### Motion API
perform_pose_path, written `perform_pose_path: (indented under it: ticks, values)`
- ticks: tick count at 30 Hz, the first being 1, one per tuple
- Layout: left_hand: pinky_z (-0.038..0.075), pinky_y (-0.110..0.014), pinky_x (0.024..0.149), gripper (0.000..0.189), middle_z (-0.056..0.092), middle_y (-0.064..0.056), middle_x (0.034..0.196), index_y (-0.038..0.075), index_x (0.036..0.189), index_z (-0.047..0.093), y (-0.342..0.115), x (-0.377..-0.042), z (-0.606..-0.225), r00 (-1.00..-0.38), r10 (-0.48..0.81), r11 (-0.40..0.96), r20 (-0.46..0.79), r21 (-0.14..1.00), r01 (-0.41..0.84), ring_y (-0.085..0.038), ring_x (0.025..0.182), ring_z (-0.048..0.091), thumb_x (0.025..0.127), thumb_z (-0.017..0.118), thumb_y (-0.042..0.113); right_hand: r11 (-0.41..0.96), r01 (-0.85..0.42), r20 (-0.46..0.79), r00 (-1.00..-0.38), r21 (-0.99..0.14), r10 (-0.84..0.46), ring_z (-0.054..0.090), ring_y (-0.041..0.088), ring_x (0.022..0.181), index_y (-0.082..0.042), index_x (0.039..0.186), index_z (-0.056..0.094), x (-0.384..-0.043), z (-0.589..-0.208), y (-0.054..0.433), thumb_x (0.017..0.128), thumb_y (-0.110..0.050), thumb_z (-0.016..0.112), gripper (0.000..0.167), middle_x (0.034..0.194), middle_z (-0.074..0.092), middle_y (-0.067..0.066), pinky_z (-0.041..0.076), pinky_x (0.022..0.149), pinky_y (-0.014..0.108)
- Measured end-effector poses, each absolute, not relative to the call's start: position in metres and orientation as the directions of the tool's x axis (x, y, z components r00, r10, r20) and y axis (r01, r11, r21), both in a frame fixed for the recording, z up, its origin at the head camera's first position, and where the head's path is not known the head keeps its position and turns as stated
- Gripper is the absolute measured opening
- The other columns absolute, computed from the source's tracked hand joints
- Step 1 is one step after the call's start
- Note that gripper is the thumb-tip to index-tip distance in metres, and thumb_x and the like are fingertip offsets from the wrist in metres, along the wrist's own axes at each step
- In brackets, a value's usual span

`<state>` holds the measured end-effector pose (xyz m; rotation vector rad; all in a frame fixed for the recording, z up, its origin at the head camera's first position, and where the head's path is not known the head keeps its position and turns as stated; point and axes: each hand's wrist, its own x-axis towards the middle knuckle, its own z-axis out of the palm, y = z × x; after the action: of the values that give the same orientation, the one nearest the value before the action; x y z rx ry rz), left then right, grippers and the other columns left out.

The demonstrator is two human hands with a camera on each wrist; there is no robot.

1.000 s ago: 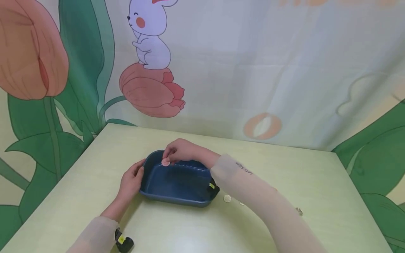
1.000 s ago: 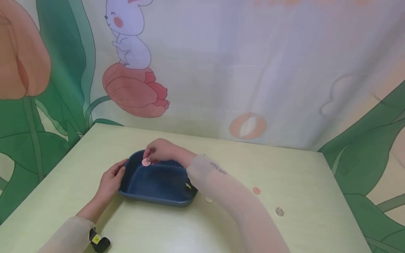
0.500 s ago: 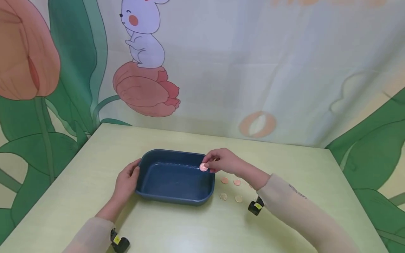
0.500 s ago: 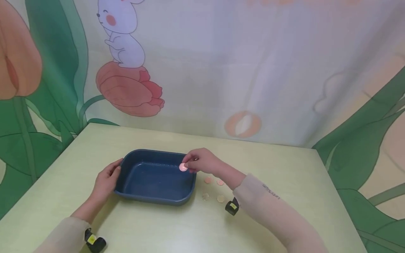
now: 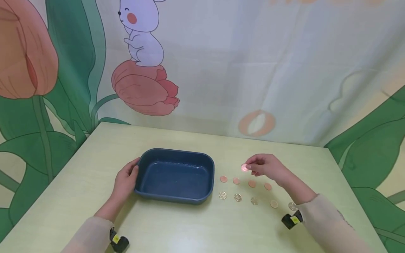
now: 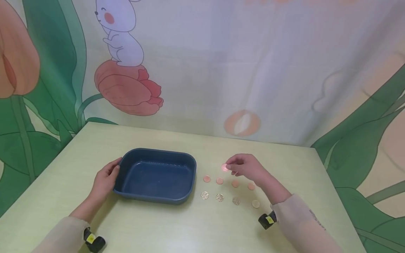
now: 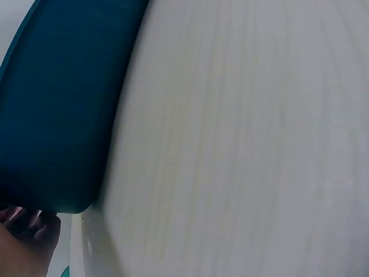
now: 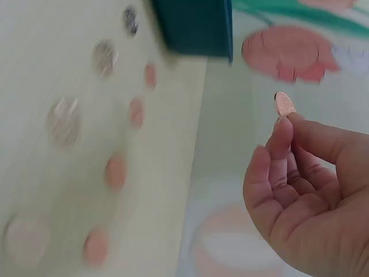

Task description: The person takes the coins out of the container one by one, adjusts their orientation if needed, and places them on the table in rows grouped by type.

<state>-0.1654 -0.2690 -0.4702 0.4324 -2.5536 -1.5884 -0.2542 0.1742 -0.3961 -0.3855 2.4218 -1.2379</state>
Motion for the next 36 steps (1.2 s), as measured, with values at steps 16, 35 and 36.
perform_pose_path:
  ticks: [16,35,36]
  values:
    - [0.033,-0.053,0.124,0.045,0.043,-0.028,0.157,-0.002,0.153,0.042,-0.268,-0.166,-0.471,-0.958,-0.281,0.421,-0.063,0.888,-0.182,-0.042,0.150,0.038,0.110,0.039,0.012,0.724,0.086,-0.322,-0.926,-0.685,-0.195,0.060,0.018,0.082,0.010,0.115,0.062,-0.252,-0.433,0.284,0.103,-0.014,0.059,0.027,0.094,0.069,0.005,0.055,0.072,0.032]
    - [0.032,-0.053,0.125,0.046,0.041,-0.028,0.159,-0.002,0.154,0.041,-0.268,-0.164,-0.470,-0.958,-0.280,0.416,-0.062,0.891,-0.180,-0.041,0.151,0.037,0.110,0.039,0.012,0.756,0.192,-0.363,-0.930,-0.626,-0.064,0.050,0.015,0.072,0.011,0.114,0.064,-0.259,-0.470,0.312,0.101,-0.014,0.061,0.028,0.083,0.061,0.001,0.043,0.063,0.026]
    - [0.032,-0.053,0.125,0.046,0.041,-0.028,0.158,-0.002,0.154,0.041,-0.268,-0.165,-0.470,-0.958,-0.281,0.415,-0.062,0.892,-0.179,-0.041,0.151,0.037,0.110,0.039,0.012,0.757,0.184,-0.357,-0.931,-0.627,-0.070,0.050,0.015,0.072,0.012,0.114,0.064,-0.259,-0.470,0.312,0.101,-0.013,0.061,0.028,0.083,0.061,0.001,0.043,0.063,0.026]
